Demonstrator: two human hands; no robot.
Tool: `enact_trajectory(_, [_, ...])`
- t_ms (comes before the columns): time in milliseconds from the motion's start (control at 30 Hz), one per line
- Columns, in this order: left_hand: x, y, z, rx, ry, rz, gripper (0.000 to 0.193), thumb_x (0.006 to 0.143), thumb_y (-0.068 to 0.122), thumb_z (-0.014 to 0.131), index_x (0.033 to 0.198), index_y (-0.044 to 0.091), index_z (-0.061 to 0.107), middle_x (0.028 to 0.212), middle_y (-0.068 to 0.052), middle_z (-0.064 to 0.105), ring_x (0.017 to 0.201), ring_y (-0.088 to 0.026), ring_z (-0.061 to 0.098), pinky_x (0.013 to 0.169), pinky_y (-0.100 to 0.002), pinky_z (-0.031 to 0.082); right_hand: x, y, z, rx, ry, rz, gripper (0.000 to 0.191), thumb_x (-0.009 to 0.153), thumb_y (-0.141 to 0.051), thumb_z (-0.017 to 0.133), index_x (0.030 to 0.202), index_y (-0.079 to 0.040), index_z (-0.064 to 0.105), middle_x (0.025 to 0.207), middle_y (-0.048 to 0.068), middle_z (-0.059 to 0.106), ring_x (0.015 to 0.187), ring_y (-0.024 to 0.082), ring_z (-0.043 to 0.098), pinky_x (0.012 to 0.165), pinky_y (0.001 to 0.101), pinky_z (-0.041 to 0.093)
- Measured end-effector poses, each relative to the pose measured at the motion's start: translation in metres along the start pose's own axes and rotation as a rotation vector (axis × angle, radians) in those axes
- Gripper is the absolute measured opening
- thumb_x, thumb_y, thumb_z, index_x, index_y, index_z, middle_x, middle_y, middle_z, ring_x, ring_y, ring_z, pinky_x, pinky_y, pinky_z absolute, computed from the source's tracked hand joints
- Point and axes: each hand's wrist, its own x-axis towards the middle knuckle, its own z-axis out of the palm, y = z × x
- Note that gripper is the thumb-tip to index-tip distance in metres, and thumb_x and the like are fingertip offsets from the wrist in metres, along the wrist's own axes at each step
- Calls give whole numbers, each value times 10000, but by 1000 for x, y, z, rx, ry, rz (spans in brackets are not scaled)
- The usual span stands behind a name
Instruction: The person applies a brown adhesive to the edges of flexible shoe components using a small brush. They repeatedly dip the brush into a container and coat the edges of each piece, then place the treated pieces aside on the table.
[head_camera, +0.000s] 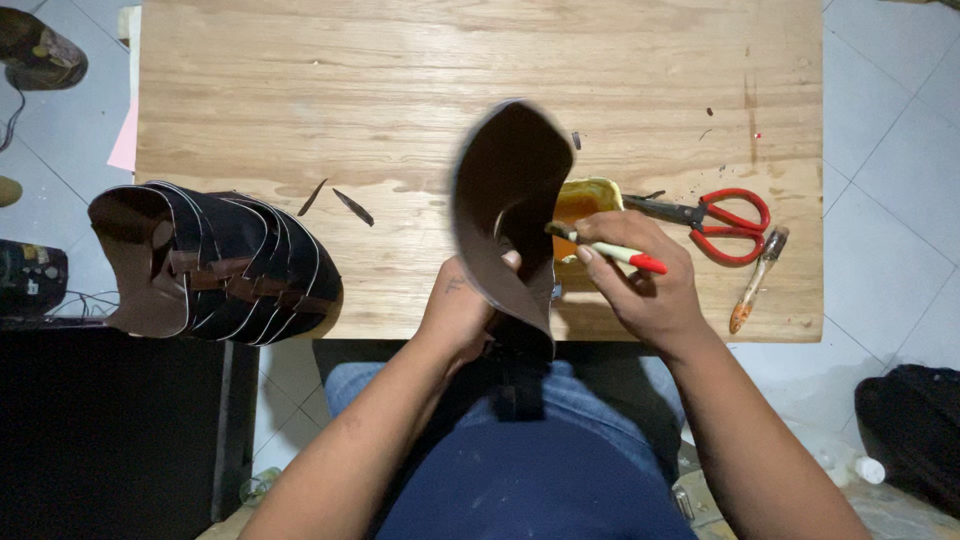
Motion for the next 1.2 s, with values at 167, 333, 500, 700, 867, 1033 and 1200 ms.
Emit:
enact_trajectory(167, [-16,20,9,32,-23,191,146,929,190,646,982,54,637,782,4,639,654,-79,570,568,-251,469,-5,0,-1,108,-42,58,175,920,25,693,1089,-16,671,1097,120,703,1032,231,687,923,331,543])
enact_trajectory(333, [-15,25,9,164,-83,66,292,1066,206,607,1049,-72,693,788,-102,658,634,-179,545,561,-340,431,-5,5,0,119,12,61,223,917,42,685,1133,-7,664,1130,124,708,1033,230,684,911,322,547])
enact_trajectory(500, [-12,25,5,279,-102,262,246,1013,159,578,1074,-39,711,883,-37,727,762,-76,624,689,-258,534,-8,4,-1,87,49,-1,270,890,73,674,1150,1,669,1183,145,705,1122,256,688,1006,357,535])
enact_trajectory(700, [-6,32,7,274,-95,290,245,1020,151,568,1093,-37,706,884,-47,723,769,-88,637,703,-264,542,-7,-1,-7,112,-52,96,198,903,51,719,1081,-29,684,1117,130,729,1048,250,703,956,353,551])
enact_trajectory(867, [-7,33,10,226,-138,337,244,1026,149,563,1121,-27,703,936,-46,742,817,-88,660,744,-253,554,-4,-1,-3,111,61,-37,269,902,33,714,1164,-4,663,1225,165,692,1156,279,680,1011,361,540])
enact_trajectory(1033, [-5,31,6,252,-109,356,228,1031,157,564,1100,-10,704,920,-24,715,805,-79,635,722,-248,536,-9,-3,-7,45,-71,69,246,855,48,717,1089,-20,690,1059,116,708,940,219,696,859,318,564])
enact_trajectory(1200, [0,27,2,231,-101,348,232,1052,162,540,1070,-12,692,876,-11,673,773,-79,593,697,-256,520,-21,-3,2,309,231,289,169,976,23,713,1143,34,689,1035,96,723,865,124,664,764,250,543])
